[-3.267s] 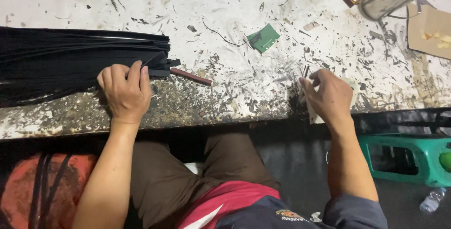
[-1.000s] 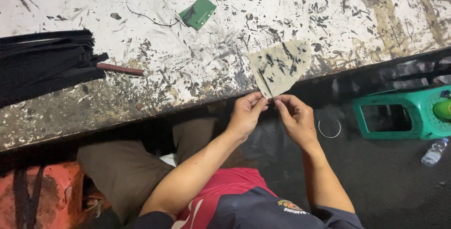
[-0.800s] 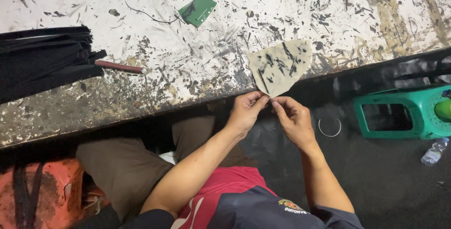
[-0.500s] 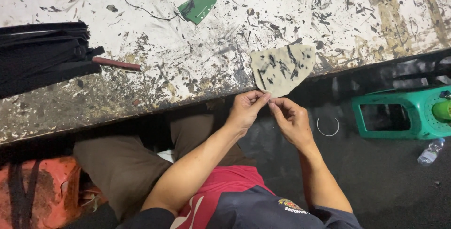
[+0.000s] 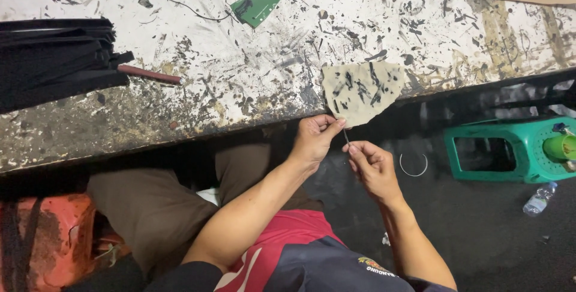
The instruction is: The person applies a coating to the edges of leather straps with a small applicator and rubs them with a cloth while sitting at a cluttered workbench.
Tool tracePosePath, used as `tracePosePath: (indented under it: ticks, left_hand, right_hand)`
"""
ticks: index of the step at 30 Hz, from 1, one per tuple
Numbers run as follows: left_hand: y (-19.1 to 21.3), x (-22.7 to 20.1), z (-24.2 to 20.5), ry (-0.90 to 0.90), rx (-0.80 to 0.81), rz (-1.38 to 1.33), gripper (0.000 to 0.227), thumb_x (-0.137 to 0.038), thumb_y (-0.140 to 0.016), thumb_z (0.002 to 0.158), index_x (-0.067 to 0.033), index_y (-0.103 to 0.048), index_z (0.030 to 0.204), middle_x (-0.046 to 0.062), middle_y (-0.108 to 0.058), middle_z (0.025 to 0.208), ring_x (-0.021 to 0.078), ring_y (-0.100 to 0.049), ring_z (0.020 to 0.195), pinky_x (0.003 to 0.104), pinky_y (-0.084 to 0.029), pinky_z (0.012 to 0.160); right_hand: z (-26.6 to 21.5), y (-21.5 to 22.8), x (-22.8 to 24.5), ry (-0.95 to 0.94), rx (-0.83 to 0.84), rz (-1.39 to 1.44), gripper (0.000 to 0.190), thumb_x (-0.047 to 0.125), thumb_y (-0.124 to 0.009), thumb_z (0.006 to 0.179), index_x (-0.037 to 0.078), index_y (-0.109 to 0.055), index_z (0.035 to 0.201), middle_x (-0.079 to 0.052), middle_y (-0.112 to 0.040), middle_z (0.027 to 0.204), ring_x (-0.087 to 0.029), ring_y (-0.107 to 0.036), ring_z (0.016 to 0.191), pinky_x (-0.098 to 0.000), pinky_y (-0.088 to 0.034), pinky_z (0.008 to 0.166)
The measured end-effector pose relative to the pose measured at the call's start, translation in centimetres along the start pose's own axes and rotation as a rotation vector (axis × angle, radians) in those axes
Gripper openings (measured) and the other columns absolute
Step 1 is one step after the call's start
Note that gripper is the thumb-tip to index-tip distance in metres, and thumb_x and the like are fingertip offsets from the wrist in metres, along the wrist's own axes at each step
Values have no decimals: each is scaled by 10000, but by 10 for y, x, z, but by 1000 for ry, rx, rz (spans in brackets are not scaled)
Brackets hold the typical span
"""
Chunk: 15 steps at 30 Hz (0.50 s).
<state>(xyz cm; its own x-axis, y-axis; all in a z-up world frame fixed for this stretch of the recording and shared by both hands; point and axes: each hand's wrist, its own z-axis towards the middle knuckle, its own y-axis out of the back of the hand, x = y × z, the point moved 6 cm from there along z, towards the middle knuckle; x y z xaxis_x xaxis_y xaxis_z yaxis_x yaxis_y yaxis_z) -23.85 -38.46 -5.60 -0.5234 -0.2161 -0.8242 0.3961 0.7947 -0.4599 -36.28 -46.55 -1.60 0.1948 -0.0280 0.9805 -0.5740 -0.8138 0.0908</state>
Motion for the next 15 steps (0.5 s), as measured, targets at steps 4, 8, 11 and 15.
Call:
tracePosePath:
  ticks: [4, 8, 11, 15]
  left_hand:
    - [2, 3, 1, 2, -4, 5, 120, -178, -828, 873, -84, -768, 830, -24, -727, 717, 7, -613, 699, 158, -471, 687]
    - [0, -10, -3, 0, -20, -6, 135, -189, -827, 875, -83, -765, 820, -21, -724, 710, 5, -613, 698, 153, -470, 683]
    - [-1, -12, -3, 9, -24, -11, 142, -199, -819, 885, -87, -766, 816, -5, -735, 723, 12, -629, 710, 153, -479, 692]
    - [-2, -12, -4, 24, -37, -16, 141, -199, -813, 890, -89, -765, 816, -4, -742, 737, 10, -633, 723, 150, -478, 704]
  right_hand:
    - [-9, 0, 1, -78, -2, 106, 181, 93, -589, 1026, -25, -719, 984, -44, -477, 490, -95, -427, 370, -225, -378, 358]
    - [-9, 1, 8, -26, 41, -42, 185, 100, -594, 1028, -23, -728, 991, -66, -515, 484, -117, -470, 350, -228, -378, 344]
    - [-8, 0, 27, 126, 12, -377, 152, 127, -679, 983, 7, -752, 1041, -98, -615, 521, -173, -559, 386, -271, -423, 377]
    - [-13, -8, 43, 223, -47, -629, 138, 166, -676, 995, 86, -785, 1022, -104, -651, 524, -199, -572, 405, -318, -450, 424]
